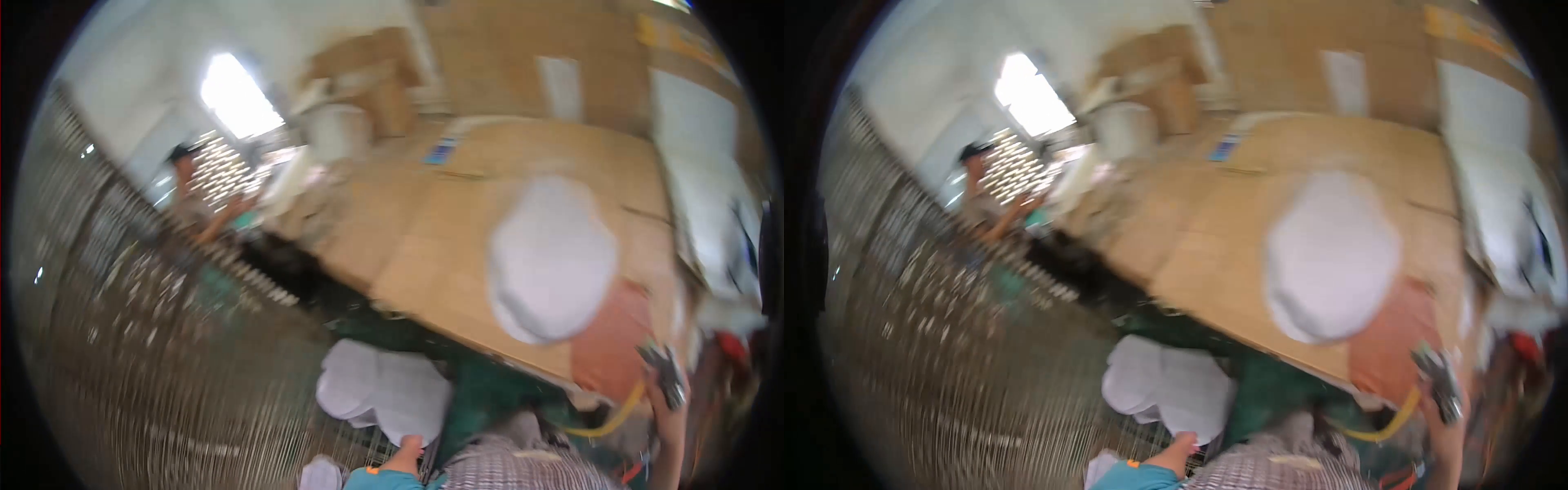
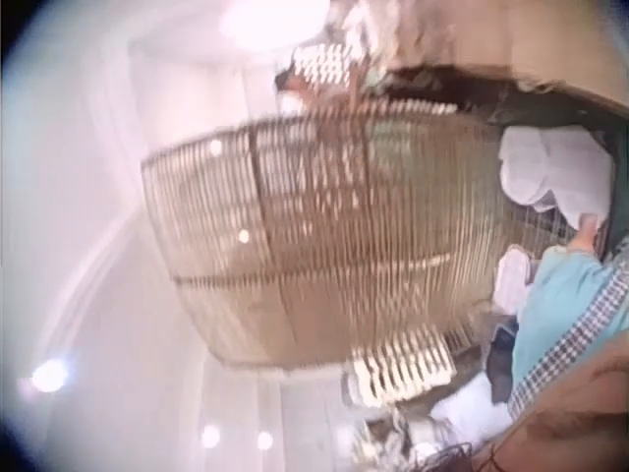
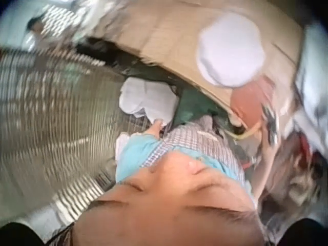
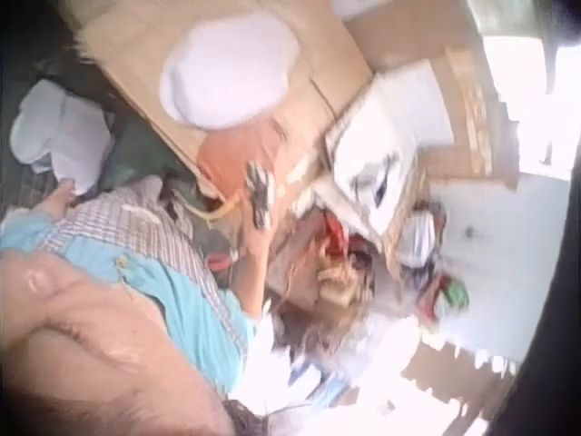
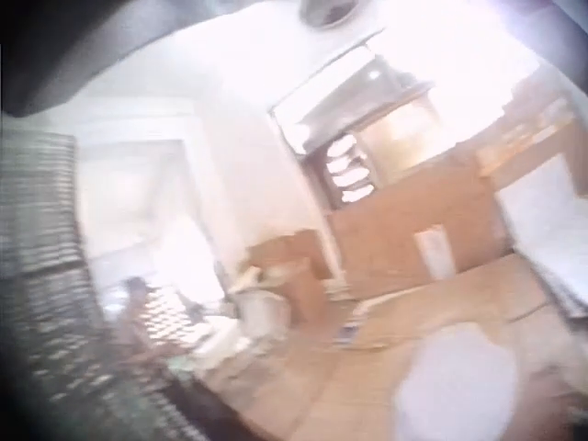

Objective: Applying adhesive to foam padding components using a spray gun and placing them on a drying rack.

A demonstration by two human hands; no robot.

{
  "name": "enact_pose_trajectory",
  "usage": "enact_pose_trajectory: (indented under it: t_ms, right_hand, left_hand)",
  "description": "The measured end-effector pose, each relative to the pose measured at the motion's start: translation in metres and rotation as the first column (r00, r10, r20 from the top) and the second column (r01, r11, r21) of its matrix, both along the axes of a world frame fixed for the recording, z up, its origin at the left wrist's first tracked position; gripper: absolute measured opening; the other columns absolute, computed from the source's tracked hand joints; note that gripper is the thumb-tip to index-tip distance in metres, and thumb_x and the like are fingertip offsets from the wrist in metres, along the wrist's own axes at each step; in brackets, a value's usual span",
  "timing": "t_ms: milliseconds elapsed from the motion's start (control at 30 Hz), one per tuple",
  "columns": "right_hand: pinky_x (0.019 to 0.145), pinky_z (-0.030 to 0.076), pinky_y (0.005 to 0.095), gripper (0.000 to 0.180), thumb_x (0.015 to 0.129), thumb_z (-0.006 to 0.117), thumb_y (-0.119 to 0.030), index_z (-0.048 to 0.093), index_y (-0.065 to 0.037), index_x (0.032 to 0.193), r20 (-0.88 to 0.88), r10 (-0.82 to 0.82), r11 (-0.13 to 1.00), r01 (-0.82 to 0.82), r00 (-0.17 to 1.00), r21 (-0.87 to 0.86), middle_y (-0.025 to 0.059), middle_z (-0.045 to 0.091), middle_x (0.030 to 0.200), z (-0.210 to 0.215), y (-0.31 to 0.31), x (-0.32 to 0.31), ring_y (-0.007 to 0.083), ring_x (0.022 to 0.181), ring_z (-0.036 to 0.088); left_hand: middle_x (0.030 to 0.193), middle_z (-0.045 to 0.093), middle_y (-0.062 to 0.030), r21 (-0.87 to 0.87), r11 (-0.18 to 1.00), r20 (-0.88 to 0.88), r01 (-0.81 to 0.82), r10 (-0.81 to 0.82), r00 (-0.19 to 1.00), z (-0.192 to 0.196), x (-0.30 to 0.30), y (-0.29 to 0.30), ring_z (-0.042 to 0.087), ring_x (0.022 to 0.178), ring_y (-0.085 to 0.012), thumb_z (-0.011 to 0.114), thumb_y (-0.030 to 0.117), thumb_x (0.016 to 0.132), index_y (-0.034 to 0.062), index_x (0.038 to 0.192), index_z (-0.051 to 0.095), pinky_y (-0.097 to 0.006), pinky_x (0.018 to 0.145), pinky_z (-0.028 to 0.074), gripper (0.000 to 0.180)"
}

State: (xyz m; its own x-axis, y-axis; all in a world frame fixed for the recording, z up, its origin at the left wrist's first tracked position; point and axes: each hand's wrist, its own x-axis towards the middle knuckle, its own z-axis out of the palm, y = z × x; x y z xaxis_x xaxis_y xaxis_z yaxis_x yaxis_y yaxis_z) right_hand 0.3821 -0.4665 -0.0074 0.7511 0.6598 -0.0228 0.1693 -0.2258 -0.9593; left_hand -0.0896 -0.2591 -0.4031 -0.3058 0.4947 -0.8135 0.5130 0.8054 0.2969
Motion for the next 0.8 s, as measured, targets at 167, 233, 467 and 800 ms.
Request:
enact_pose_trajectory:
  t_ms: [167, 233, 467, 800]
  right_hand:
    - [0.063, 0.044, 0.0235, 0.040, 0.082, 0.055, -0.012, 0.046, 0.001, 0.119, -0.076, 0.286, 0.931, -0.258, 0.955, 0.259, 0.0029, 0.054, 0.085, -0.020, 0.001, 0.009, 0.0095, 0.067, 0.049]
    - [0.065, 0.043, 0.0234, 0.039, 0.082, 0.055, -0.012, 0.047, 0.000, 0.119, -0.122, 0.342, 0.919, -0.304, 0.932, 0.253, 0.0038, 0.055, 0.086, -0.027, 0.017, 0.010, 0.0102, 0.069, 0.050]
    - [0.071, 0.042, 0.0230, 0.035, 0.084, 0.056, -0.011, 0.048, -0.001, 0.116, -0.273, 0.484, 0.862, -0.398, 0.832, 0.314, 0.0071, 0.057, 0.090, -0.038, 0.056, 0.003, 0.0127, 0.075, 0.053]
    - [0.068, 0.045, 0.0267, 0.035, 0.082, 0.056, -0.015, 0.049, 0.001, 0.113, -0.158, 0.582, 0.802, -0.531, 0.798, 0.274, 0.0047, 0.055, 0.085, -0.027, 0.086, 0.024, 0.0123, 0.072, 0.052]
  left_hand:
    - [0.076, 0.061, -0.0084, -0.059, 0.889, -0.023, 0.454, -0.456, 0.890, -0.002, -0.009, -0.005, 0.056, 0.049, -0.0177, 0.050, 0.019, 0.077, 0.0073, 0.082, 0.057, -0.034, 0.039, 0.041, 0.014]
    - [0.075, 0.061, -0.0072, -0.023, 0.931, 0.003, 0.365, -0.365, 0.931, 0.011, 0.022, -0.003, 0.056, 0.049, -0.0174, 0.050, 0.019, 0.077, 0.0093, 0.087, 0.059, -0.033, 0.040, 0.041, 0.017]
    - [0.071, 0.061, -0.0043, 0.335, 0.917, 0.243, 0.217, -0.307, 0.920, 0.034, 0.115, 0.004, 0.054, 0.051, -0.0143, 0.055, 0.017, 0.075, 0.0087, 0.099, 0.061, -0.031, 0.050, 0.046, 0.027]
    - [0.072, 0.061, -0.0042, 0.186, 0.861, 0.159, 0.473, -0.501, 0.851, -0.028, 0.025, -0.053, 0.052, 0.047, -0.0140, 0.057, 0.022, 0.075, 0.0098, 0.086, 0.061, -0.031, 0.039, 0.042, 0.017]
